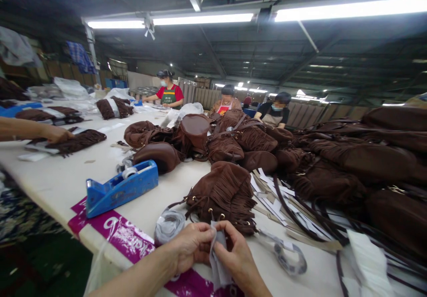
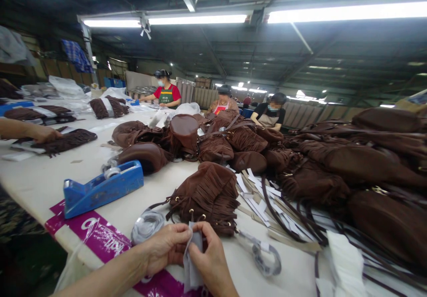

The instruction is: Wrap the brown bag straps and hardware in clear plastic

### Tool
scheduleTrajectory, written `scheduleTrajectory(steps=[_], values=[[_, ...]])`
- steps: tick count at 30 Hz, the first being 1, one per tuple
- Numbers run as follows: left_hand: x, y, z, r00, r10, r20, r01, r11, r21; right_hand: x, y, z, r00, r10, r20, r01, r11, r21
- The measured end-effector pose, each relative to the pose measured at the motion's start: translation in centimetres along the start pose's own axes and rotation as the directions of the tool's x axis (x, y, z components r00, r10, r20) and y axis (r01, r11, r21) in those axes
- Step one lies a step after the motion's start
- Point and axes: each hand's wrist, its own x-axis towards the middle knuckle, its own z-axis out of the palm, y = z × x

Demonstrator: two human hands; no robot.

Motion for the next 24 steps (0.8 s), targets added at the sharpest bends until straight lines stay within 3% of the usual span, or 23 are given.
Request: scheduleTrajectory(steps=[6, 9, 13, 15, 18, 21, 24], values=[[-1.5, 0.4, -0.2, 0.982, 0.040, 0.182, -0.024, 0.995, -0.093, 0.1, 1.2, 0.2, 0.998, 0.054, 0.017, -0.057, 0.974, 0.221], [-2.0, 0.4, -0.1, 0.979, 0.091, 0.185, -0.081, 0.995, -0.059, 0.2, 1.5, 0.4, 0.996, 0.060, 0.065, -0.078, 0.939, 0.336], [-2.0, 0.0, 0.2, 0.966, 0.153, 0.206, -0.134, 0.986, -0.102, 0.0, 1.8, 0.5, 0.993, 0.095, 0.068, -0.114, 0.923, 0.368], [-1.8, -0.3, 0.4, 0.973, 0.177, 0.151, -0.161, 0.981, -0.112, -0.2, 2.0, 0.5, 0.992, 0.093, 0.088, -0.119, 0.925, 0.360], [-1.0, -0.5, 0.8, 0.985, 0.169, -0.024, -0.169, 0.985, -0.029, -0.5, 2.0, 0.7, 0.994, 0.083, 0.069, -0.101, 0.937, 0.333], [-0.2, -0.4, 0.9, 0.969, 0.186, -0.166, -0.157, 0.973, 0.171, -1.0, 1.7, 1.0, 0.996, 0.085, 0.010, -0.084, 0.957, 0.278], [0.3, -0.1, 0.6, 0.945, 0.248, -0.211, -0.163, 0.921, 0.354, -1.5, 0.8, 1.2, 0.993, 0.114, -0.006, -0.108, 0.960, 0.257]])
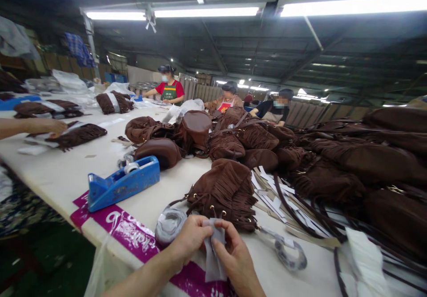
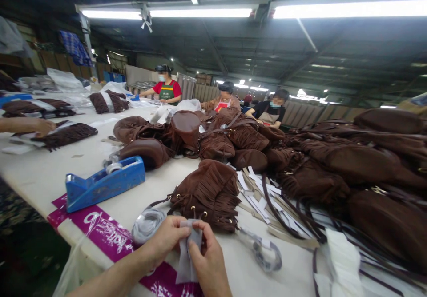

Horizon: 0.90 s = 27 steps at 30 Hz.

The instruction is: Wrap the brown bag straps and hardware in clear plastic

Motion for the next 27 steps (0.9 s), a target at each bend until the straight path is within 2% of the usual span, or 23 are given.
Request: scheduleTrajectory(steps=[5, 7, 10, 12, 15, 16, 18, 21, 24, 27], values=[[0.6, 0.1, -0.3, 1.000, 0.004, 0.019, -0.005, 0.999, 0.048, -0.3, -0.3, 0.3, 0.995, 0.087, 0.050, -0.092, 0.987, 0.129], [0.6, 0.2, -0.1, 1.000, -0.006, 0.009, 0.006, 0.997, 0.073, -0.1, 0.3, 0.5, 0.998, 0.060, 0.024, -0.062, 0.994, 0.088], [0.2, 0.7, 0.0, 0.999, -0.030, 0.014, 0.029, 0.996, 0.087, 0.1, 1.4, 0.8, 0.997, 0.028, -0.078, -0.029, 0.999, -0.013], [-0.3, 1.3, -0.4, 0.990, -0.073, 0.123, 0.074, 0.997, -0.009, 0.1, 1.6, 0.8, 0.993, 0.010, -0.120, -0.007, 1.000, 0.025], [-1.0, 2.3, -1.4, 0.913, -0.084, 0.399, 0.183, 0.959, -0.217, -0.1, 1.2, 0.6, 0.992, -0.020, -0.127, 0.042, 0.984, 0.171], [-1.1, 2.5, -1.6, 0.895, -0.073, 0.440, 0.201, 0.947, -0.250, -0.1, 1.0, 0.6, 0.992, -0.027, -0.120, 0.052, 0.977, 0.206], [-1.1, 2.4, -1.9, 0.913, -0.064, 0.402, 0.174, 0.955, -0.242, -0.2, 0.7, 0.7, 0.994, -0.033, -0.100, 0.057, 0.967, 0.248], [-0.6, 1.3, -1.4, 0.968, -0.069, 0.242, 0.104, 0.985, -0.135, -0.2, 0.6, 1.1, 0.996, -0.030, -0.082, 0.051, 0.961, 0.270], [-0.1, 0.1, -0.6, 0.988, -0.046, 0.148, 0.047, 0.999, -0.003, -0.4, 0.7, 1.5, 0.994, -0.041, -0.104, 0.066, 0.968, 0.243], [0.1, -0.3, 0.1, 0.994, 0.047, 0.101, -0.057, 0.994, 0.096, -0.7, 0.7, 1.5, 0.989, -0.076, -0.124, 0.092, 0.987, 0.133]])
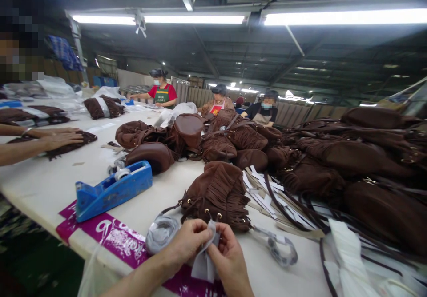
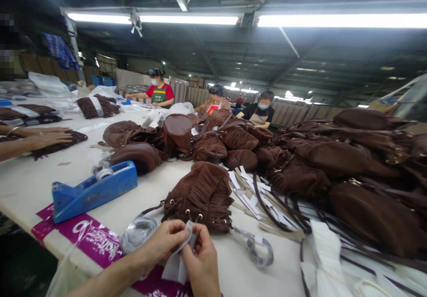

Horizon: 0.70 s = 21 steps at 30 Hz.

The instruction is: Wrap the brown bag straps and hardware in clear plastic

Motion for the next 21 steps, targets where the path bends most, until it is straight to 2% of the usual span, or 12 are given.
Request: scheduleTrajectory(steps=[4, 6, 9, 11, 13, 15, 18, 21], values=[[-0.2, 0.4, 0.7, 0.994, 0.067, -0.086, -0.063, 0.997, 0.047, -0.5, 0.1, -0.2, 0.996, -0.076, -0.045, 0.065, 0.975, -0.213], [-0.4, 0.4, 1.1, 0.988, 0.100, -0.116, -0.100, 0.995, 0.004, -0.8, 0.2, -0.1, 0.989, -0.119, -0.091, 0.085, 0.945, -0.317], [-0.7, 0.0, 1.7, 0.983, 0.153, -0.101, -0.161, 0.984, -0.082, -1.0, 0.2, 0.4, 0.974, -0.154, -0.165, 0.073, 0.906, -0.417], [-0.7, -0.3, 1.8, 0.982, 0.167, -0.086, -0.176, 0.977, -0.117, -1.1, -0.1, 0.7, 0.977, -0.136, -0.165, 0.060, 0.915, -0.400], [-0.7, -0.4, 1.6, 0.979, 0.190, -0.078, -0.195, 0.979, -0.063, -1.1, -0.8, 0.5, 0.990, -0.087, -0.110, 0.049, 0.950, -0.309], [-0.7, -0.4, 1.3, 0.966, 0.250, -0.072, -0.244, 0.966, 0.082, -0.9, -1.8, -0.2, 0.998, -0.001, -0.067, -0.011, 0.984, -0.179], [-0.7, -0.2, 0.9, 0.934, 0.353, -0.057, -0.321, 0.898, 0.300, -0.1, -3.0, -1.3, 0.982, 0.144, -0.124, -0.154, 0.985, -0.079], [-0.7, -0.1, 0.8, 0.910, 0.407, -0.073, -0.343, 0.842, 0.417, 0.9, -3.6, -1.5, 0.974, 0.161, -0.160, -0.170, 0.984, -0.050]])
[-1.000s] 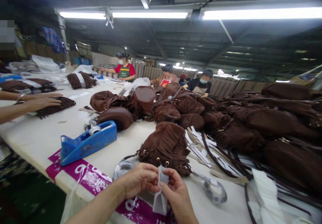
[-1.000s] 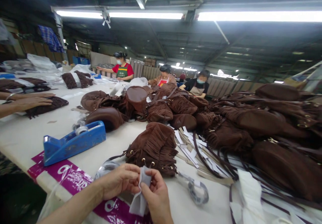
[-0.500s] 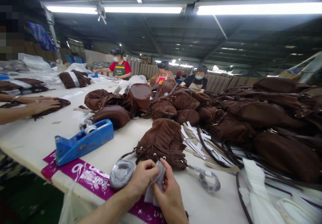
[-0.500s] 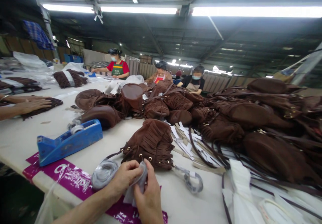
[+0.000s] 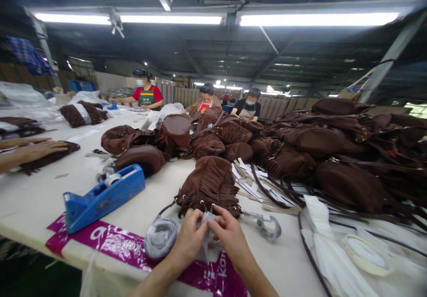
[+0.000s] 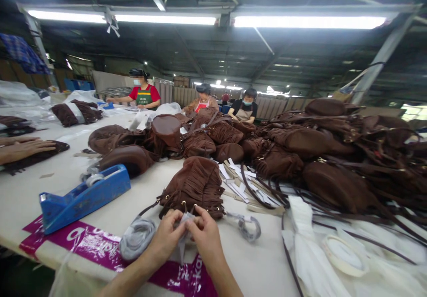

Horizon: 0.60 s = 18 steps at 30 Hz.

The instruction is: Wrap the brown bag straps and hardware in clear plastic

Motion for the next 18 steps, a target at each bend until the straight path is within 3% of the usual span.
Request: scheduleTrajectory(steps=[2, 4, 7, 9, 10, 14, 18], values=[[-0.1, -0.1, 0.2, 1.000, -0.016, 0.006, 0.016, 0.999, -0.033, 0.3, -0.1, 0.4, 1.000, 0.011, 0.001, -0.011, 0.997, 0.072], [-0.4, -0.1, 0.4, 0.992, -0.105, 0.064, 0.117, 0.967, -0.226, 0.3, 0.0, 0.8, 0.999, 0.049, -0.009, -0.047, 0.987, 0.155], [-1.0, 0.2, 0.8, 0.925, -0.308, 0.222, 0.380, 0.730, -0.568, 0.4, 0.0, 1.2, 0.999, 0.024, -0.041, -0.014, 0.974, 0.227], [-1.4, 0.6, 0.9, 0.865, -0.368, 0.340, 0.499, 0.577, -0.647, 0.5, 0.0, 1.4, 0.996, -0.035, -0.080, 0.052, 0.973, 0.226], [-1.6, 0.9, 1.0, 0.847, -0.370, 0.381, 0.530, 0.548, -0.647, 0.6, 0.0, 1.5, 0.993, -0.059, -0.099, 0.080, 0.971, 0.226], [-2.1, 1.4, 0.9, 0.832, -0.396, 0.388, 0.554, 0.578, -0.599, 0.7, 0.5, 2.4, 0.983, -0.102, -0.152, 0.137, 0.961, 0.242], [-1.4, 0.3, 0.7, 0.831, -0.444, 0.336, 0.557, 0.675, -0.485, 0.8, -0.1, 1.8, 0.993, -0.035, -0.116, 0.051, 0.989, 0.139]])
